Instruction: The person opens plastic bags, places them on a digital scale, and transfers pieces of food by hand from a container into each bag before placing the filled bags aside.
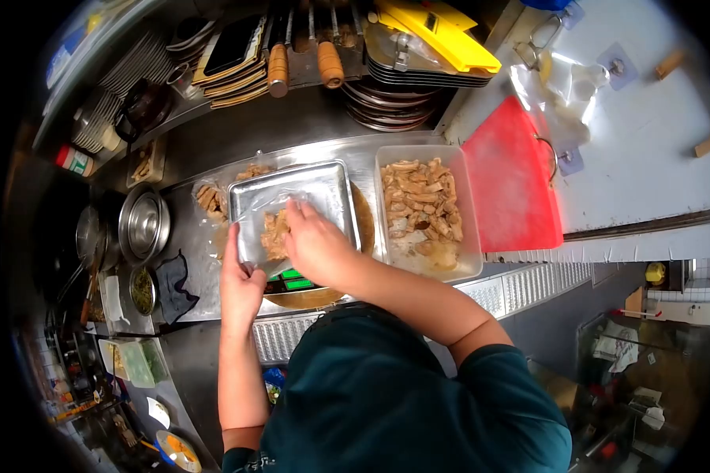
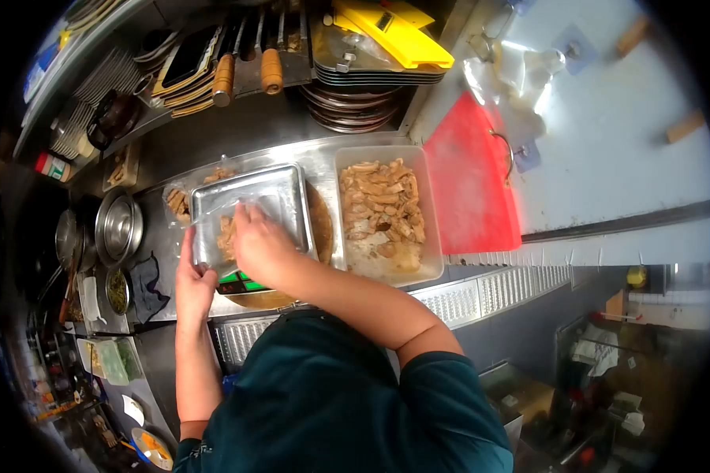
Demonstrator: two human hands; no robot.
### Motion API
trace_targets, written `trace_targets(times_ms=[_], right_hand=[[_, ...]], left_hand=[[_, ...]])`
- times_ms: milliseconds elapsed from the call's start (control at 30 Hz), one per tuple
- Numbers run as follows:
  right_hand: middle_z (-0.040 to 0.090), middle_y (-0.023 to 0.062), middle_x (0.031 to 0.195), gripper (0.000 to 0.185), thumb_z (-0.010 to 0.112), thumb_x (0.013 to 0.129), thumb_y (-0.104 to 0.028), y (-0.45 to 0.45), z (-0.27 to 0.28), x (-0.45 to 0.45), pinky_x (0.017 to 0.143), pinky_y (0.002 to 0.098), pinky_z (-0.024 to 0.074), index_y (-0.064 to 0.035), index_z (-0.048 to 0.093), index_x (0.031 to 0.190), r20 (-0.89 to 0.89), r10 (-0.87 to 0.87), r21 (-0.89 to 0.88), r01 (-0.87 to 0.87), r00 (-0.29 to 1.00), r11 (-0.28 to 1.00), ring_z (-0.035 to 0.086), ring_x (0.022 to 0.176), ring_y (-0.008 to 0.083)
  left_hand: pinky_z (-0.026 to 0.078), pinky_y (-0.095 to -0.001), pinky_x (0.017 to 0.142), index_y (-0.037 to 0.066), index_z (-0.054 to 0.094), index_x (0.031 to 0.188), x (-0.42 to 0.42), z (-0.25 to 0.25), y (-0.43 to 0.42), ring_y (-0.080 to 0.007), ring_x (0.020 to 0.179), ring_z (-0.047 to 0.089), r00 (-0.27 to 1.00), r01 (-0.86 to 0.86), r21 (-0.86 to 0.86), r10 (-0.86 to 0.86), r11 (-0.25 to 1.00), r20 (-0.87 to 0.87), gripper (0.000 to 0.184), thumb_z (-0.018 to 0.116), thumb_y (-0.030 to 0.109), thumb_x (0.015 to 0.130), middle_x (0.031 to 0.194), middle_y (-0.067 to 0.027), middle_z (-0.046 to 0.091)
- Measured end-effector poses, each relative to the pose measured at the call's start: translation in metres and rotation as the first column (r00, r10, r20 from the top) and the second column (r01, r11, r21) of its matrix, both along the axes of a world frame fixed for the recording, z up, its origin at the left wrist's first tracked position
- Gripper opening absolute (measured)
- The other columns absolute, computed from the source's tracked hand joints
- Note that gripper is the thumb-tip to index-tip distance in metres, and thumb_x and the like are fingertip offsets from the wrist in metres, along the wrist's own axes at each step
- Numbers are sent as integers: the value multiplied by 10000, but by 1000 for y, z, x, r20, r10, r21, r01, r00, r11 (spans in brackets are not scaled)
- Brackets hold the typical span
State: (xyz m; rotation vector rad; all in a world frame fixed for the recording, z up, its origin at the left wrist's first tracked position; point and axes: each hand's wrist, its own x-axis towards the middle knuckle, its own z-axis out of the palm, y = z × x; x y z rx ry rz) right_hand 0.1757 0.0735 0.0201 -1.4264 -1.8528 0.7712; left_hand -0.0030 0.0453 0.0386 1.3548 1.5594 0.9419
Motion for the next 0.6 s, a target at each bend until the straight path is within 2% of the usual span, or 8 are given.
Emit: trace_targets(times_ms=[100, 167, 200, 333, 367, 433, 500, 600], right_hand=[[589, 298, 1255, 435, 610, 939, -129, -18, 12, 12, 925, 458, 536, 82, 540, 1312, -24, 84, 134, -80, 996, 988, 641, 1069, 441], [621, 237, 1249, 383, 621, 933, -123, -30, 20, 28, 903, 437, 550, 27, 601, 1285, -110, 181, 167, -161, 977, 973, 665, 1051, 387], [665, 158, 1205, 307, 641, 918, -120, -37, 18, 37, 858, 404, 568, -49, 672, 1215, -96, 111, 193, -92, 989, 977, 689, 1006, 322], [694, 144, 1057, 272, 642, 885, -92, -34, -27, 115, 792, 410, 568, -66, 693, 1150, 147, -67, 136, 47, 987, 990, 687, 917, 318], [692, 163, 1046, 271, 637, 870, -74, -29, -57, 137, 794, 430, 566, -63, 691, 1136, 420, -182, -54, 225, 889, 973, 685, 915, 351], [675, 213, 1022, 291, 637, 844, -44, -27, -116, 205, 778, 479, 561, -43, 671, 1133, 488, -329, 67, 341, 808, 938, 675, 892, 411], [651, 255, 1055, 275, 612, 837, -12, -28, -120, 237, 787, 510, 551, -16, 647, 1110, 515, -471, 78, 509, 716, 858, 664, 894, 446], [612, 262, 1144, 300, 573, 840, 8, -24, -152, 268, 805, 513, 551, -23, 624, 1134, 604, -373, -14, 478, 704, 878, 664, 903, 449]], left_hand=[[335, -204, 494, 78, 277, 1602, 4, 5, 5, -23, 572, 403, 997, -14, 33, 11, 999, 80, 918, 463, -157, 734, 800, 34, 558], [323, -207, 490, 86, 297, 1597, 1, -1, 7, -23, 560, 388, 1000, 24, 8, -24, 1000, -10, 910, 471, -152, 736, 742, 52, 526], [321, -207, 491, 89, 304, 1595, 4, 5, 7, -22, 556, 385, 998, 30, -25, -31, 999, -57, 908, 471, -152, 736, 724, 59, 514], [313, -213, 490, 97, 326, 1589, 0, -2, 5, -21, 547, 376, 991, 33, -59, -41, 998, -127, 877, 505, -140, 763, 666, 82, 463], [334, -217, 502, 96, 324, 1588, -2, -4, 4, -27, 553, 385, 991, 35, -64, -42, 997, -124, 877, 516, -138, 766, 685, 71, 478], [376, -223, 527, 93, 320, 1588, -5, -8, 4, -38, 565, 404, 993, 29, -70, -37, 997, -116, 876, 539, -134, 770, 722, 51, 509], [375, -219, 528, 93, 324, 1585, -3, -10, 4, -34, 571, 406, 995, 12, -43, -16, 999, -94, 860, 567, -124, 789, 721, 55, 508], [376, -205, 515, 85, 316, 1586, -2, -16, 3, -24, 569, 439, 999, 9, -45, -11, 999, -53, 842, 577, -108, 810, 777, 19, 585]])
